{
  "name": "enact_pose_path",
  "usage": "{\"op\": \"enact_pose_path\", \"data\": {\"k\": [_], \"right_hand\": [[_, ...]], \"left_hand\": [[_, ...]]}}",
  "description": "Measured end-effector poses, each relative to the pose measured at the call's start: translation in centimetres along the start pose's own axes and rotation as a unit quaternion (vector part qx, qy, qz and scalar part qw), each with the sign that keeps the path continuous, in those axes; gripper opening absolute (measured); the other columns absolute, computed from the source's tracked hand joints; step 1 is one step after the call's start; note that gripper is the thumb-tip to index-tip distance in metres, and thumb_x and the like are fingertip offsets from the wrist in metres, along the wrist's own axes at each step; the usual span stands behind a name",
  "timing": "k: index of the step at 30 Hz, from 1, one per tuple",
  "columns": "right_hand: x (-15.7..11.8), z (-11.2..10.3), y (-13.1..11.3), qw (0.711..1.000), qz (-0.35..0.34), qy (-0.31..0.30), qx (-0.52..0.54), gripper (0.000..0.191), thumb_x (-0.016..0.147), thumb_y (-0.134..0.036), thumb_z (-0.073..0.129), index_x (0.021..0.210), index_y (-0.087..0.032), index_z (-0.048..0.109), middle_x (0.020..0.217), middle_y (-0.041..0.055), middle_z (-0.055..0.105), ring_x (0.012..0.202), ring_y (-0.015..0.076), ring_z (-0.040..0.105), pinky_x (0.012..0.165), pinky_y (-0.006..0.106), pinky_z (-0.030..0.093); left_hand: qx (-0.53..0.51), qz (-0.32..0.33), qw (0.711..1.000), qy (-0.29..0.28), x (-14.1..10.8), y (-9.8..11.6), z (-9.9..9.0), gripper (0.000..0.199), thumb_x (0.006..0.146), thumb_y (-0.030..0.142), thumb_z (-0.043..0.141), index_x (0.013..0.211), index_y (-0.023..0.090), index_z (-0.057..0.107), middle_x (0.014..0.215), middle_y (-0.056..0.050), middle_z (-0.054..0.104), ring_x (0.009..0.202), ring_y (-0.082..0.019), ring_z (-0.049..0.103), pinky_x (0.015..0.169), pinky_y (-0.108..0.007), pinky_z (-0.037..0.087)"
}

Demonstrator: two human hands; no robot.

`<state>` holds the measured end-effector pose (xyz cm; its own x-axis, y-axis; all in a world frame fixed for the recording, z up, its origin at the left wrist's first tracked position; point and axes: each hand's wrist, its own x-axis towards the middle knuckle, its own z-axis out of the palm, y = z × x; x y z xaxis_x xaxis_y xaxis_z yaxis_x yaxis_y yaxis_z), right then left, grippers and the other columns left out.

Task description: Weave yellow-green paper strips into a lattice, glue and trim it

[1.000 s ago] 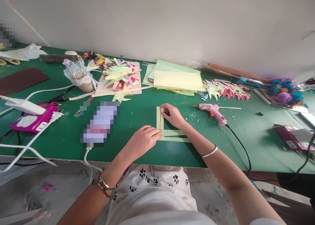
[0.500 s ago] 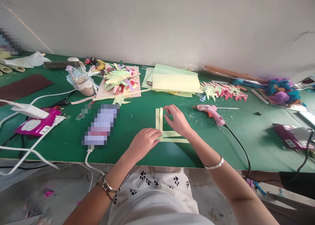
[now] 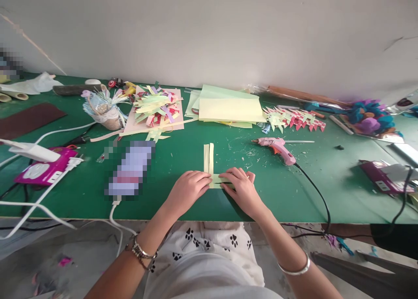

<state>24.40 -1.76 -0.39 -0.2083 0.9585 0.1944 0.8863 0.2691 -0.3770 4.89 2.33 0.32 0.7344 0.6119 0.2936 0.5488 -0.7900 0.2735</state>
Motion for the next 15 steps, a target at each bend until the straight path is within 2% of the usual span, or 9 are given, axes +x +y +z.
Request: {"op": "enact_pose_path", "data": {"k": [4,9,15], "right_hand": [[-0.17,-0.34,-0.08,0.998,0.005,0.049,-0.027,0.018,0.090,-0.027,0.044,0.091,-0.024,0.062,0.093,0.0019,0.061,0.085,0.0163,0.053,0.079,0.037,0.023],[-0.33,-0.67,-0.40,0.990,-0.015,0.116,-0.073,0.016,0.088,-0.027,0.048,0.084,-0.025,0.063,0.097,0.0013,0.061,0.085,0.0154,0.053,0.087,0.040,0.018],[-0.61,-0.87,0.43,0.992,-0.032,0.103,-0.069,0.021,0.090,-0.021,0.043,0.078,-0.022,0.061,0.089,0.0002,0.062,0.081,0.0133,0.054,0.090,0.041,0.015]], "left_hand": [[0.009,0.006,1.000,-0.004,0.00,0.04,-0.07,0.018,0.089,0.017,0.046,0.096,0.017,0.062,0.106,-0.004,0.065,0.094,-0.019,0.060,0.081,-0.036,0.047],[0.014,0.008,1.000,0.004,-0.01,0.05,-0.01,0.019,0.089,0.017,0.045,0.097,0.017,0.062,0.104,-0.004,0.066,0.093,-0.019,0.061,0.080,-0.036,0.047],[-0.003,-0.003,1.000,0.008,-0.08,0.13,0.10,0.021,0.089,0.016,0.044,0.100,0.017,0.061,0.105,-0.004,0.065,0.093,-0.018,0.060,0.081,-0.035,0.047]]}}
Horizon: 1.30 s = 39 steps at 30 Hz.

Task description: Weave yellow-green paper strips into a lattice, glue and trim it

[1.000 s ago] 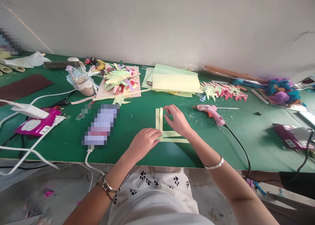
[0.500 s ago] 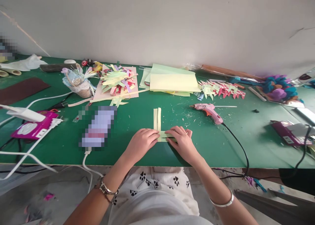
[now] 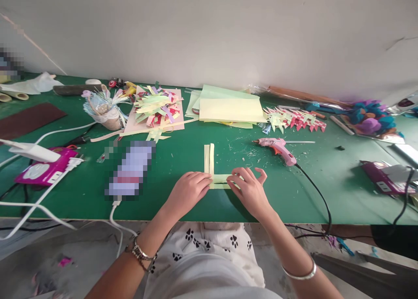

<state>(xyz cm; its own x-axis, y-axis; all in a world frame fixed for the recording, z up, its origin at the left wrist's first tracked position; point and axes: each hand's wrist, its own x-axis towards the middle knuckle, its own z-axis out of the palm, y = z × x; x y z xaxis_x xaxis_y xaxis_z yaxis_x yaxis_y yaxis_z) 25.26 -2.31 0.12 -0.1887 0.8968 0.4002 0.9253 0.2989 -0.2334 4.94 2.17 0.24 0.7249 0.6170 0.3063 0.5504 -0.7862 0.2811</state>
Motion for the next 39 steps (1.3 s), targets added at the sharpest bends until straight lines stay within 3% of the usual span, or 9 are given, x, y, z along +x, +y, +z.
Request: {"op": "enact_pose_path", "data": {"k": [7,13,18,23,28,34,39], "right_hand": [[-0.5,-0.3,0.6,0.998,-0.015,-0.058,0.000,0.025,0.092,-0.017,0.038,0.079,-0.021,0.059,0.087,-0.0005,0.063,0.079,0.0129,0.054,0.092,0.040,0.016],[-0.7,-0.1,0.5,0.997,-0.026,-0.029,-0.065,0.027,0.089,-0.009,0.039,0.081,-0.022,0.061,0.089,0.0008,0.063,0.081,0.0138,0.054,0.092,0.041,0.015],[-1.1,-0.2,0.7,0.998,-0.024,-0.024,-0.044,0.026,0.090,-0.012,0.039,0.084,-0.024,0.062,0.091,0.0015,0.064,0.083,0.0142,0.055,0.092,0.041,0.014],[-1.8,-0.8,1.5,0.998,0.041,0.017,0.041,0.023,0.091,-0.021,0.041,0.087,-0.026,0.064,0.087,-0.0005,0.064,0.079,0.0125,0.058,0.090,0.039,0.018],[-2.8,-1.6,1.5,0.995,0.081,0.054,0.037,0.019,0.089,-0.024,0.045,0.082,-0.024,0.063,0.081,-0.0006,0.065,0.076,0.0132,0.058,0.088,0.037,0.023],[-2.5,-1.2,-0.6,1.000,-0.004,-0.016,0.019,0.021,0.090,-0.019,0.042,0.095,-0.023,0.062,0.094,0.0021,0.064,0.083,0.0137,0.058,0.088,0.035,0.030],[-1.8,-0.6,-0.7,0.997,0.003,-0.072,-0.012,0.020,0.088,-0.022,0.044,0.099,-0.023,0.061,0.104,0.0044,0.061,0.090,0.0175,0.057,0.081,0.034,0.039]], "left_hand": [[-0.016,-0.016,1.000,0.008,0.1,0.2,-0.1,0.021,0.089,0.017,0.043,0.099,0.018,0.061,0.104,-0.004,0.065,0.092,-0.018,0.060,0.082,-0.036,0.047],[0.000,-0.011,1.000,0.006,0.1,0.2,-0.1,0.021,0.088,0.016,0.044,0.100,0.019,0.061,0.105,-0.004,0.065,0.092,-0.018,0.061,0.080,-0.035,0.047],[0.007,-0.015,1.000,0.002,0.0,0.3,-0.1,0.020,0.088,0.016,0.044,0.099,0.019,0.060,0.105,-0.003,0.065,0.092,-0.018,0.061,0.079,-0.035,0.047],[0.007,-0.012,1.000,0.007,-0.1,0.2,0.1,0.020,0.088,0.015,0.044,0.099,0.018,0.060,0.104,-0.003,0.066,0.092,-0.017,0.061,0.080,-0.034,0.047],[0.008,-0.012,1.000,0.012,-0.1,0.1,0.2,0.021,0.088,0.015,0.043,0.099,0.019,0.060,0.103,-0.004,0.066,0.092,-0.018,0.061,0.080,-0.034,0.047],[0.013,-0.008,1.000,0.012,0.1,0.3,-0.1,0.021,0.088,0.014,0.042,0.098,0.018,0.060,0.102,-0.004,0.066,0.090,-0.018,0.062,0.079,-0.034,0.047],[0.013,-0.014,1.000,0.008,0.2,0.5,-0.2,0.023,0.086,0.011,0.041,0.095,0.019,0.061,0.101,-0.004,0.066,0.089,-0.018,0.061,0.078,-0.033,0.047]]}}
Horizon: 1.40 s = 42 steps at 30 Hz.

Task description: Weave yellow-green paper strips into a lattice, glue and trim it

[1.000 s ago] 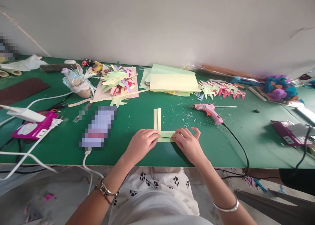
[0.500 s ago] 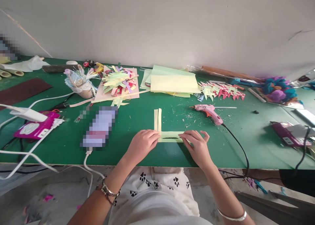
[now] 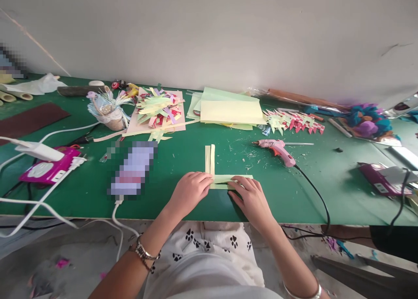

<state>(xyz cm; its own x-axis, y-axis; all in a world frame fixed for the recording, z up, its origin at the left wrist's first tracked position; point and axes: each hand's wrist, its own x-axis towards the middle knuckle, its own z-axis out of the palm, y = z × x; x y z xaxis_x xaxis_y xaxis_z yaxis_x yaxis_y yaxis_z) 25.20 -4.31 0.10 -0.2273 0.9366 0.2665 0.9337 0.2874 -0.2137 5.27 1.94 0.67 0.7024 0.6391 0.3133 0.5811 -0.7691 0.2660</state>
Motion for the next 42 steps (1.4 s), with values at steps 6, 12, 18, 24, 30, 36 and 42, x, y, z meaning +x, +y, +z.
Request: {"op": "enact_pose_path", "data": {"k": [6,12,18,24,30,36,42], "right_hand": [[0.2,-0.4,0.6,1.000,0.021,-0.017,0.012,0.014,0.087,-0.024,0.047,0.091,-0.022,0.060,0.103,0.0056,0.059,0.091,0.0188,0.056,0.086,0.039,0.036],[0.5,-1.5,0.7,0.998,0.049,-0.009,0.034,0.021,0.087,-0.032,0.047,0.074,-0.022,0.060,0.107,0.0051,0.057,0.095,0.0210,0.055,0.089,0.047,0.027],[1.1,-3.9,0.9,0.997,0.038,-0.050,0.055,0.030,0.084,-0.038,0.050,0.060,-0.022,0.057,0.113,0.0024,0.055,0.100,0.0234,0.051,0.089,0.051,0.024],[1.3,-5.0,1.7,0.997,0.016,-0.072,0.019,0.033,0.084,-0.037,0.051,0.056,-0.021,0.056,0.113,0.0013,0.056,0.100,0.0240,0.050,0.089,0.054,0.022],[1.1,-5.8,2.6,0.996,0.016,-0.081,0.014,0.034,0.086,-0.035,0.047,0.056,-0.021,0.056,0.105,0.0016,0.059,0.093,0.0214,0.053,0.090,0.054,0.022],[2.5,-6.5,1.0,0.978,0.001,-0.084,0.190,0.027,0.086,-0.035,0.047,0.066,-0.021,0.058,0.100,0.0029,0.058,0.083,0.0160,0.056,0.087,0.043,0.034],[4.9,-5.1,-1.2,0.894,-0.002,-0.088,0.439,0.024,0.085,-0.031,0.048,0.068,-0.019,0.057,0.085,0.0030,0.058,0.078,0.0122,0.055,0.072,0.027,0.044]], "left_hand": [[-0.004,-0.020,1.000,-0.002,-0.1,0.1,0.2,0.022,0.083,0.009,0.045,0.092,0.020,0.061,0.102,-0.002,0.065,0.090,-0.018,0.061,0.077,-0.033,0.047],[-0.002,-0.027,1.000,0.010,-0.5,0.3,0.6,0.023,0.085,0.010,0.043,0.094,0.019,0.062,0.103,-0.004,0.065,0.092,-0.018,0.061,0.077,-0.033,0.047],[0.000,-0.035,0.999,0.029,-0.6,0.8,0.5,0.023,0.085,0.012,0.043,0.095,0.020,0.062,0.104,-0.003,0.066,0.094,-0.018,0.061,0.078,-0.033,0.047],[0.004,-0.053,0.998,0.031,-0.7,1.3,0.7,0.017,0.084,0.024,0.049,0.094,0.019,0.063,0.107,-0.003,0.066,0.095,-0.020,0.061,0.079,-0.034,0.047],[0.019,-0.079,0.995,0.058,-0.5,2.1,1.3,0.025,0.081,0.039,0.056,0.091,0.017,0.062,0.099,-0.007,0.067,0.091,-0.022,0.061,0.078,-0.038,0.047],[0.059,-0.102,0.988,0.097,-0.2,3.0,2.0,0.030,0.079,0.045,0.056,0.086,0.016,0.060,0.089,-0.008,0.068,0.083,-0.023,0.063,0.075,-0.038,0.047],[0.076,-0.116,0.982,0.127,-0.1,3.4,2.0,0.015,0.084,0.026,0.049,0.080,0.019,0.062,0.092,-0.003,0.070,0.084,-0.019,0.064,0.076,-0.033,0.046]]}}
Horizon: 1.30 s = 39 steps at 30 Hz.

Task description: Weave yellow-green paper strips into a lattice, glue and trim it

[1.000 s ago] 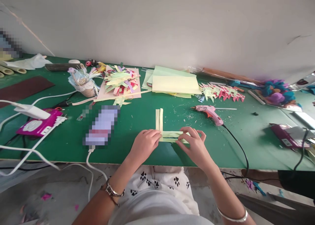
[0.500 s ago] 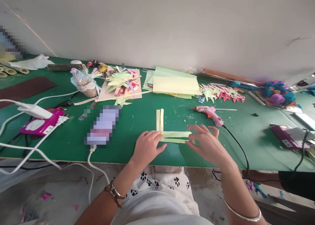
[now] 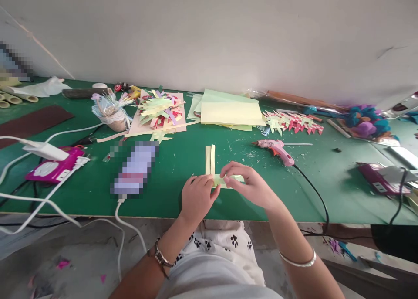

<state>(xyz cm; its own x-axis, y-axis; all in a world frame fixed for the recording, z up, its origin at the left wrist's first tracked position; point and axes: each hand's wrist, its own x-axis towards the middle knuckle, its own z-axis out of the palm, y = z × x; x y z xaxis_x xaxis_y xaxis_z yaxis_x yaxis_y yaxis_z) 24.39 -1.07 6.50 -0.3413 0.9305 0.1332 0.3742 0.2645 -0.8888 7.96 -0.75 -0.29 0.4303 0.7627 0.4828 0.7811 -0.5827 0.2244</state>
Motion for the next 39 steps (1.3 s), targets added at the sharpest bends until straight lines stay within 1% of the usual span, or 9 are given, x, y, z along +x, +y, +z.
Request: {"op": "enact_pose_path", "data": {"k": [3,7,11,16,20,25,32,37,39], "right_hand": [[0.5,0.7,0.5,0.999,-0.023,-0.009,0.046,0.023,0.087,-0.034,0.046,0.074,-0.019,0.059,0.087,0.0034,0.057,0.082,0.0128,0.055,0.075,0.027,0.044],[-0.2,1.3,1.7,0.999,-0.035,0.037,0.019,0.026,0.091,-0.033,0.038,0.086,-0.019,0.059,0.088,0.0041,0.058,0.084,0.0133,0.055,0.077,0.028,0.044],[-1.9,2.5,3.3,0.994,-0.015,0.059,-0.092,0.018,0.089,-0.027,0.043,0.090,-0.020,0.060,0.094,0.0052,0.059,0.087,0.0149,0.056,0.079,0.030,0.044],[-3.5,3.7,4.7,0.962,-0.056,0.069,-0.259,0.022,0.089,-0.021,0.041,0.101,-0.021,0.060,0.100,0.0052,0.062,0.092,0.0158,0.056,0.088,0.035,0.039],[-3.6,4.0,4.9,0.944,-0.070,0.043,-0.321,0.027,0.090,-0.020,0.039,0.110,-0.022,0.058,0.107,0.0048,0.062,0.093,0.0146,0.056,0.090,0.035,0.037],[-3.4,4.1,4.9,0.923,-0.072,0.025,-0.377,0.029,0.090,-0.022,0.040,0.114,-0.022,0.056,0.109,0.0059,0.061,0.096,0.0161,0.055,0.088,0.036,0.036],[-3.3,4.3,4.4,0.910,-0.056,0.011,-0.410,0.030,0.090,-0.022,0.039,0.115,-0.023,0.056,0.110,0.0069,0.060,0.097,0.0176,0.053,0.083,0.036,0.033],[-3.3,4.3,4.3,0.916,-0.046,0.003,-0.398,0.030,0.090,-0.021,0.038,0.115,-0.025,0.055,0.111,0.0062,0.058,0.097,0.0177,0.052,0.081,0.035,0.032],[-3.3,4.0,4.4,0.920,-0.040,0.024,-0.389,0.030,0.091,-0.022,0.038,0.114,-0.025,0.055,0.110,0.0063,0.057,0.097,0.0171,0.052,0.081,0.034,0.032]], "left_hand": [[-0.005,-0.007,1.000,0.000,0.0,0.0,-0.1,0.018,0.084,0.018,0.046,0.081,0.019,0.064,0.092,-0.002,0.070,0.085,-0.018,0.065,0.076,-0.033,0.046],[-0.015,-0.027,1.000,0.001,-0.1,-0.1,0.0,0.019,0.083,0.018,0.047,0.086,0.021,0.065,0.095,-0.002,0.070,0.086,-0.019,0.065,0.078,-0.034,0.047],[-0.035,-0.034,0.999,0.001,-0.2,-0.4,0.1,0.018,0.083,0.017,0.048,0.087,0.019,0.066,0.095,-0.002,0.070,0.087,-0.019,0.064,0.077,-0.034,0.048],[-0.070,-0.024,0.997,-0.020,-0.1,-0.7,0.1,0.020,0.082,0.012,0.048,0.091,0.019,0.065,0.098,-0.004,0.069,0.089,-0.019,0.064,0.078,-0.034,0.049],[-0.087,-0.022,0.995,-0.031,-0.1,-1.0,-0.2,0.022,0.085,0.014,0.045,0.096,0.019,0.064,0.099,-0.004,0.069,0.090,-0.019,0.063,0.079,-0.035,0.049],[-0.117,0.007,0.989,-0.085,-0.3,-2.0,-0.4,0.026,0.089,0.017,0.041,0.106,0.019,0.061,0.108,-0.005,0.065,0.098,-0.020,0.060,0.083,-0.035,0.049],[-0.117,-0.001,0.990,-0.080,-0.3,-2.0,-0.3,0.026,0.088,0.015,0.042,0.105,0.020,0.061,0.107,-0.004,0.065,0.097,-0.019,0.060,0.083,-0.036,0.049],[-0.101,-0.021,0.993,-0.064,-0.1,-1.7,-0.4,0.022,0.086,0.017,0.046,0.100,0.020,0.062,0.103,-0.003,0.067,0.093,-0.019,0.061,0.082,-0.035,0.049],[-0.094,-0.017,0.994,-0.061,-0.1,-1.7,-0.4,0.024,0.086,0.015,0.045,0.101,0.019,0.062,0.103,-0.004,0.067,0.093,-0.019,0.061,0.081,-0.035,0.050]]}}
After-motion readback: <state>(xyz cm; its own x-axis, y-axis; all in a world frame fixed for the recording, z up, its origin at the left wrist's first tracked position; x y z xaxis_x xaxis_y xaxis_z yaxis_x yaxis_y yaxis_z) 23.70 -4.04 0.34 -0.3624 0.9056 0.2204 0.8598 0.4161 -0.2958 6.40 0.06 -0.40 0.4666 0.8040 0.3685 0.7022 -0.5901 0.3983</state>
